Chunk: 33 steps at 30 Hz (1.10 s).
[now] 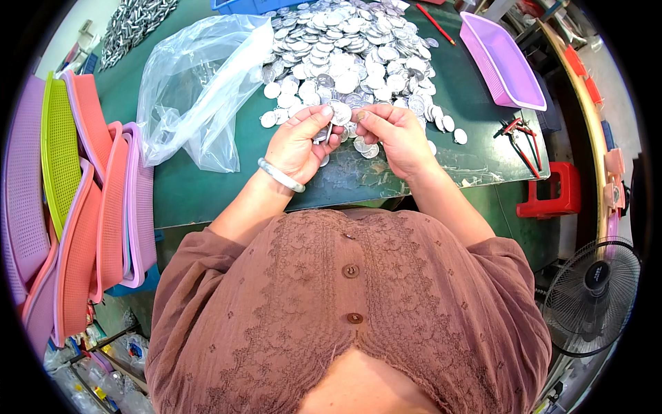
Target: The person sorts a large pile of small, round, silver-colored discs on a green table. They pick up individual discs, inspect them, and place them into a clear plastic bag. The person briefly stands up and walks around the room before returning to the table to continue sorting.
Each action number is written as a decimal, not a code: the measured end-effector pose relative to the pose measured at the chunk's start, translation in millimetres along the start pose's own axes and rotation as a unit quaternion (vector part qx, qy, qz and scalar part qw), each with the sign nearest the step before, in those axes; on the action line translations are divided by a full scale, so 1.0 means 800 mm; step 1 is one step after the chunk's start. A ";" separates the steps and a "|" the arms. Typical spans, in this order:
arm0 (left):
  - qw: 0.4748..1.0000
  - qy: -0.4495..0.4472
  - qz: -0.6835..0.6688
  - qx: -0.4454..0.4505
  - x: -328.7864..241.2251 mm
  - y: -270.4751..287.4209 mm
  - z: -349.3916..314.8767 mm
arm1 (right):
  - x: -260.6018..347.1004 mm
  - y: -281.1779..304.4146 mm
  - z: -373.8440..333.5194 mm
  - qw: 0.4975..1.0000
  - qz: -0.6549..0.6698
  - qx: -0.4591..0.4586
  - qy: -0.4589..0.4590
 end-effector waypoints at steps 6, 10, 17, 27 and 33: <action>1.000 -0.001 0.008 -0.007 0.001 -0.001 -0.001 | -0.003 0.002 -0.002 1.000 -0.014 0.000 0.001; 1.000 -0.002 0.030 -0.008 0.002 -0.005 -0.004 | -0.002 0.000 0.001 1.000 -0.025 0.002 0.007; 0.999 0.000 0.043 -0.012 0.002 -0.004 -0.004 | -0.002 -0.002 0.003 0.999 -0.036 0.012 0.011; 0.992 -0.038 0.117 -0.036 0.002 -0.012 -0.005 | 0.001 -0.008 -0.005 0.979 -0.174 -0.007 0.107; 0.983 -0.038 0.177 -0.037 0.000 -0.011 -0.004 | 0.009 -0.011 -0.010 0.961 -0.245 -0.019 0.127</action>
Point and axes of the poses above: each hand's wrist, its own z-axis towards the middle knuckle, its own y-axis out of the back of the hand, x = y × z, the point moved 3 cm from there along z, towards the middle knuckle, and after that the axes turned 7 degrees about x, right-handed, at the moved point
